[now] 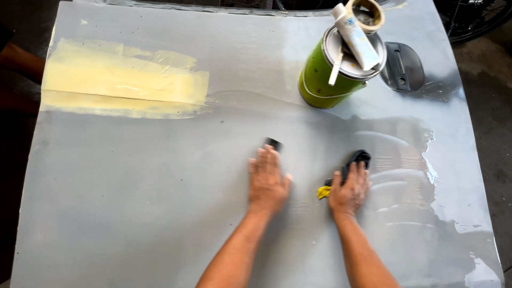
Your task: Sanding and cleaning a car hood during bodywork preparation.
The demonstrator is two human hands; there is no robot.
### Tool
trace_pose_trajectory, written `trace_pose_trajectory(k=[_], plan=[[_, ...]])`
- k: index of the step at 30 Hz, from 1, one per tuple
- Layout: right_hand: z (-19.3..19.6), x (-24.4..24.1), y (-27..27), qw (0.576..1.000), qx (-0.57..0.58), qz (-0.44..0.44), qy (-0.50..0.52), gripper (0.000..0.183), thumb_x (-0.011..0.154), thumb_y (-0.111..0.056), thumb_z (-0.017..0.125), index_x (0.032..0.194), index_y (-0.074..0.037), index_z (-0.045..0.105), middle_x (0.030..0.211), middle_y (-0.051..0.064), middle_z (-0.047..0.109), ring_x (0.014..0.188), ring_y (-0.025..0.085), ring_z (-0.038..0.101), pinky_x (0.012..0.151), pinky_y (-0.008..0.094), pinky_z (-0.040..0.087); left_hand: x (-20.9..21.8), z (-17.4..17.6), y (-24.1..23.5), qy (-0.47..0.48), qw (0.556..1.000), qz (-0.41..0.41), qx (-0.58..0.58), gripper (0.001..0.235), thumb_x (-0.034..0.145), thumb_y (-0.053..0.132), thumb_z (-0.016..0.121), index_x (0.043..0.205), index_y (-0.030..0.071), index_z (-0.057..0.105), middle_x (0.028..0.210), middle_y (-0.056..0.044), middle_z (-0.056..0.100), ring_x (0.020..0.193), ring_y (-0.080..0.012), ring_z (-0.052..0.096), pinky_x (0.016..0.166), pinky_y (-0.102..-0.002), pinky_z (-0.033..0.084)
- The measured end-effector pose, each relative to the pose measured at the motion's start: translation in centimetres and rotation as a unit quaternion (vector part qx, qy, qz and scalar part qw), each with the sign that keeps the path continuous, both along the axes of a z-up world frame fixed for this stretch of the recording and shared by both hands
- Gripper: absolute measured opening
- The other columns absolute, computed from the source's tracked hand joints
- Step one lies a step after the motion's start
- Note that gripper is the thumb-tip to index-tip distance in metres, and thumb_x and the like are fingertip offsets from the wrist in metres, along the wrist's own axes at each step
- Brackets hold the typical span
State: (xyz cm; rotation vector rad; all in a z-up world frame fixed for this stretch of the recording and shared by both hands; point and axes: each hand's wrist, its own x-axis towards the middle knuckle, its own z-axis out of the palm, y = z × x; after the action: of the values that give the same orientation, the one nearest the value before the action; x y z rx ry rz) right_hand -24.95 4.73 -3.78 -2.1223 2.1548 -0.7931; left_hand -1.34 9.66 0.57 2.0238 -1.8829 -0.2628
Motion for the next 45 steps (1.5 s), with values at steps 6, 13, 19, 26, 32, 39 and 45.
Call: trace_pose_trajectory(k=[6, 13, 19, 26, 32, 39, 45], plan=[[3.7, -0.7, 0.7, 0.971, 0.057, 0.231, 0.023, 0.06, 0.097, -0.038, 0.057, 0.149, -0.009, 0.053, 0.16, 0.013, 0.046, 0.149, 0.035, 0.039, 0.124, 0.052, 0.024, -0.2, -0.8, 1.7, -0.021, 0.995, -0.098, -0.007, 0.081, 0.099, 0.048, 0.05, 0.16, 0.001, 0.025, 0.171, -0.013, 0.021, 0.159, -0.0285, 0.016, 0.127, -0.052, 0.01], [1.6, -5.7, -2.4, 0.999, 0.031, 0.028, -0.006, 0.056, 0.101, -0.035, 0.057, 0.148, -0.006, 0.054, 0.161, 0.013, 0.045, 0.15, 0.036, 0.037, 0.124, 0.053, 0.024, 3.9, 0.2, -3.5, -0.055, 0.984, 0.158, 0.058, 0.085, 0.1, 0.055, 0.042, 0.16, -0.001, 0.018, 0.169, -0.019, 0.012, 0.156, -0.0314, 0.009, 0.125, -0.052, 0.005], [2.9, -8.4, -1.7, 0.994, 0.038, 0.099, 0.011, 0.057, 0.098, -0.033, 0.056, 0.149, -0.008, 0.054, 0.16, 0.012, 0.047, 0.148, 0.034, 0.04, 0.124, 0.051, 0.026, -10.6, -1.3, -9.6, -0.024, 1.0, -0.013, 0.001, 0.083, 0.1, 0.05, 0.044, 0.161, 0.0, 0.016, 0.171, -0.015, 0.006, 0.158, -0.0296, 0.001, 0.126, -0.052, 0.002], [3.2, -8.6, -1.5, 0.994, 0.032, 0.109, 0.004, 0.057, 0.096, -0.031, 0.056, 0.148, -0.008, 0.055, 0.158, 0.012, 0.048, 0.147, 0.036, 0.042, 0.123, 0.05, 0.028, -9.0, 1.1, -10.4, -0.004, 0.997, -0.062, 0.054, 0.082, 0.099, 0.05, 0.046, 0.16, -0.001, 0.023, 0.171, -0.015, 0.013, 0.158, -0.0289, 0.008, 0.128, -0.051, 0.005], [3.9, -8.1, -1.7, 0.994, 0.038, 0.105, -0.003, 0.056, 0.097, -0.031, 0.056, 0.147, -0.007, 0.054, 0.157, 0.013, 0.048, 0.146, 0.037, 0.042, 0.122, 0.05, 0.029, -7.4, -1.0, -10.0, -0.026, 0.995, 0.09, 0.038, 0.076, 0.101, 0.042, 0.045, 0.16, -0.002, 0.022, 0.17, -0.016, 0.011, 0.158, -0.0307, 0.008, 0.126, -0.053, 0.004], [3.3, -8.9, -1.6, 0.993, 0.043, 0.107, -0.011, 0.055, 0.099, -0.029, 0.052, 0.149, -0.008, 0.053, 0.16, 0.013, 0.047, 0.148, 0.035, 0.041, 0.124, 0.049, 0.027, -18.7, -1.6, -12.7, -0.003, 0.982, -0.173, 0.078, 0.065, 0.102, 0.037, 0.034, 0.158, 0.006, 0.022, 0.17, -0.009, 0.01, 0.156, -0.0271, 0.008, 0.125, -0.052, 0.0], [3.5, -8.3, -1.9, 0.995, 0.042, 0.095, -0.007, 0.056, 0.098, -0.031, 0.052, 0.149, -0.007, 0.052, 0.159, 0.013, 0.046, 0.148, 0.035, 0.039, 0.124, 0.05, 0.025, -5.4, 1.6, -9.2, -0.013, 0.986, 0.149, 0.07, 0.073, 0.102, 0.042, 0.04, 0.158, -0.002, 0.024, 0.169, -0.016, 0.015, 0.157, -0.0327, 0.01, 0.125, -0.055, 0.002]])
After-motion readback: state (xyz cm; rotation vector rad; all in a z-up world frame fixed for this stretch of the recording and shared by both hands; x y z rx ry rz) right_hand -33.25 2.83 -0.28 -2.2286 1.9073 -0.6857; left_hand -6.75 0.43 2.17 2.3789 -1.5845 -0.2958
